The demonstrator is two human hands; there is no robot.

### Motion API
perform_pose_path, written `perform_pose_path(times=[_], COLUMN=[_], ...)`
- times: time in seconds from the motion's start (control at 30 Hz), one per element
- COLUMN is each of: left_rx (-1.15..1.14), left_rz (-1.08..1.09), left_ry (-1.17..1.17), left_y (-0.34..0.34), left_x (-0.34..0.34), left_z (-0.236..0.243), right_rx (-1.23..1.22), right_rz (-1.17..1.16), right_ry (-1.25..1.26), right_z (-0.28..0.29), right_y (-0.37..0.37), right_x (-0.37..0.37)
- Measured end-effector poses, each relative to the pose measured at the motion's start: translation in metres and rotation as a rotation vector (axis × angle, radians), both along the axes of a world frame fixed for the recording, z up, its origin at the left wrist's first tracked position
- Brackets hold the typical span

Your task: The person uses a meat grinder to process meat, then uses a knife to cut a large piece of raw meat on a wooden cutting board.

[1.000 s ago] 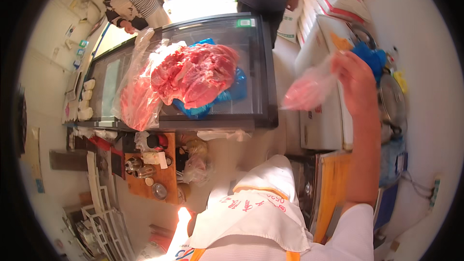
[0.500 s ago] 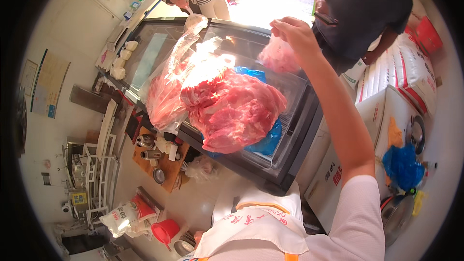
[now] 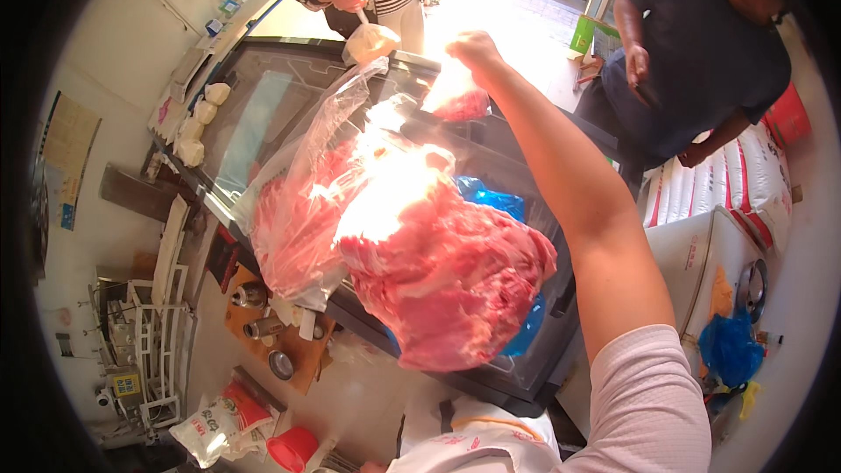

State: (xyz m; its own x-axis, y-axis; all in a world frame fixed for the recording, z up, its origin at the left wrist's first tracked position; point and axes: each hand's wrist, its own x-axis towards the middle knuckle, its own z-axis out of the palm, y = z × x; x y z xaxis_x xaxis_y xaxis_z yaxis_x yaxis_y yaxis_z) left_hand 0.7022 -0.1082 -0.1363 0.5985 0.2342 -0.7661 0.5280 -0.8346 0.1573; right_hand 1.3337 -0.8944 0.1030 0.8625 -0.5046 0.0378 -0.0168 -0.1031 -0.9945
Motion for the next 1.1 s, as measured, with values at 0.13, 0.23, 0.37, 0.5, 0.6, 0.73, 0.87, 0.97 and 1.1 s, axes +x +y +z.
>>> perform_pose_path(times=[0.13,0.23,0.37,0.5,0.6,0.73,0.87,0.97,1.1], left_rx=[-0.008,-0.024,-0.046,-0.059,-0.066,-0.069,-0.066,-0.073,-0.079], left_rz=[0.000,-0.013,-0.024,-0.035,-0.042,-0.054,-0.055,-0.065,-0.074], left_ry=[0.006,0.008,0.015,0.021,0.022,0.025,0.020,0.009,-0.003], left_y=[-0.004,-0.008,-0.010,-0.011,-0.013,-0.016,-0.020,-0.024,-0.025], left_x=[0.058,0.095,0.131,0.154,0.165,0.178,0.185,0.196,0.202], left_z=[-0.008,-0.011,-0.013,-0.016,-0.019,-0.022,-0.023,-0.028,-0.030], right_rx=[0.184,0.408,-0.020,-0.125,-0.209,-0.316,-0.420,-0.495,-0.580], right_rz=[0.133,0.223,0.178,0.184,0.178,0.159,0.143,0.120,0.085], right_ry=[0.011,-0.099,-0.013,0.037,0.074,0.120,0.172,0.212,0.276], right_z=[-0.008,-0.016,-0.030,-0.028,-0.023,-0.018,-0.019,-0.017,-0.011], right_y=[0.003,0.014,0.039,0.047,0.049,0.054,0.067,0.071,0.079], right_x=[0.063,0.094,0.116,0.127,0.130,0.129,0.125,0.122,0.120])
